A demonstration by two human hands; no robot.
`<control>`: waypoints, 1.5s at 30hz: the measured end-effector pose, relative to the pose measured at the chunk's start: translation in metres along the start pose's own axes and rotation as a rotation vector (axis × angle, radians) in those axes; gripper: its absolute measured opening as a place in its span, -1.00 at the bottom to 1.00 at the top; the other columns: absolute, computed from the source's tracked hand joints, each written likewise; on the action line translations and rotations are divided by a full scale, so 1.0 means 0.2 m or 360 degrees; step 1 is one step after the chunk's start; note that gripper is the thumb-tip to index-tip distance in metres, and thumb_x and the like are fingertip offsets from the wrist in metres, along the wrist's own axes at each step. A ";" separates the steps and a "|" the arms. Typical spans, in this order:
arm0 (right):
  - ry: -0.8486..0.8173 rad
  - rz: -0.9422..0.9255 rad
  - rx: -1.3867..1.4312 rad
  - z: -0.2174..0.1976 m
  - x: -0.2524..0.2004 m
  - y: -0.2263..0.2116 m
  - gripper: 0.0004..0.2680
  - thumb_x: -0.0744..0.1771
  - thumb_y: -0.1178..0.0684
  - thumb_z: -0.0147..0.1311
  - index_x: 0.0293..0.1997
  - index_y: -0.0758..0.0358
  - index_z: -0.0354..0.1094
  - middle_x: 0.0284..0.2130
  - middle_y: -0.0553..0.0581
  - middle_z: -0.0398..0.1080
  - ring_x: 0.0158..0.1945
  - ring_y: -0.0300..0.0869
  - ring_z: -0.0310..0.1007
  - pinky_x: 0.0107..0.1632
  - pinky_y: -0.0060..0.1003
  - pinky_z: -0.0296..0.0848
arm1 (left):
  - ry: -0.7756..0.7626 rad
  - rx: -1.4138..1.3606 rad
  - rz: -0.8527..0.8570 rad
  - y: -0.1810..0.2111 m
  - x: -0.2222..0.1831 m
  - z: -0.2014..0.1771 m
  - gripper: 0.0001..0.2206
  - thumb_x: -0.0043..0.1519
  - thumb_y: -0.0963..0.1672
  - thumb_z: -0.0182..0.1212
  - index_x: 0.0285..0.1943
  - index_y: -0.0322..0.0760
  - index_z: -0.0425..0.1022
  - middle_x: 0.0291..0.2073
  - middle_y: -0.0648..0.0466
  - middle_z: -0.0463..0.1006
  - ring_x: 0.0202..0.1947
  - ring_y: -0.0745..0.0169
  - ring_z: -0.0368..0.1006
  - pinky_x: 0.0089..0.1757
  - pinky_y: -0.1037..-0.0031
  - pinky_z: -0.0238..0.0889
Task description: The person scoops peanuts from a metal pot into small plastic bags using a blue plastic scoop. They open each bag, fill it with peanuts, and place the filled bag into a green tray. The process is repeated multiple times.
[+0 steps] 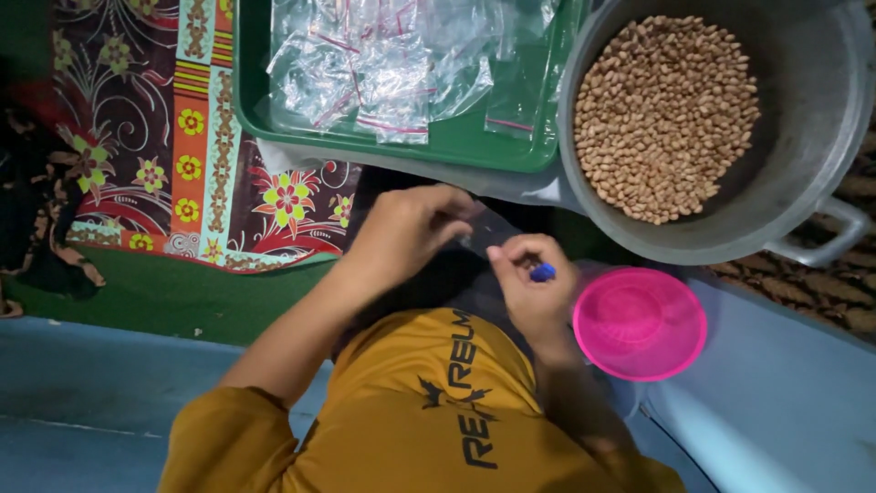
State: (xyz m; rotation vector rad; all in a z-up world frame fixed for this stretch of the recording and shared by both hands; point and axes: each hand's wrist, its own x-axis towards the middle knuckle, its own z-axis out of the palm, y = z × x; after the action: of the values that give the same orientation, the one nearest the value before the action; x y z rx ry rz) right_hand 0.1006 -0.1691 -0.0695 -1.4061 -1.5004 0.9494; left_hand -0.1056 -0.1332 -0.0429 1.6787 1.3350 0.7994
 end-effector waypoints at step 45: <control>-0.0927 0.0070 -0.0457 -0.24 0.16 -0.09 -0.92 0.21 0.19 0.24 -0.50 0.26 0.40 -0.67 0.20 0.37 -0.50 0.07 0.49 -0.45 -0.18 0.46 | -0.0589 0.0835 0.0963 0.07 -0.06 0.06 -0.90 0.20 -0.10 0.24 -0.24 -0.17 0.58 -0.31 -0.03 0.51 -0.29 -0.07 0.48 -0.30 0.28 0.40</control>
State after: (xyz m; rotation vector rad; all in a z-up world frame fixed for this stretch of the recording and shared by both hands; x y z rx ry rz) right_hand 0.1393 -0.1399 -0.0321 -1.4328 -2.1087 1.2831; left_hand -0.0918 -0.1495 -0.0349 2.5664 0.8112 0.4296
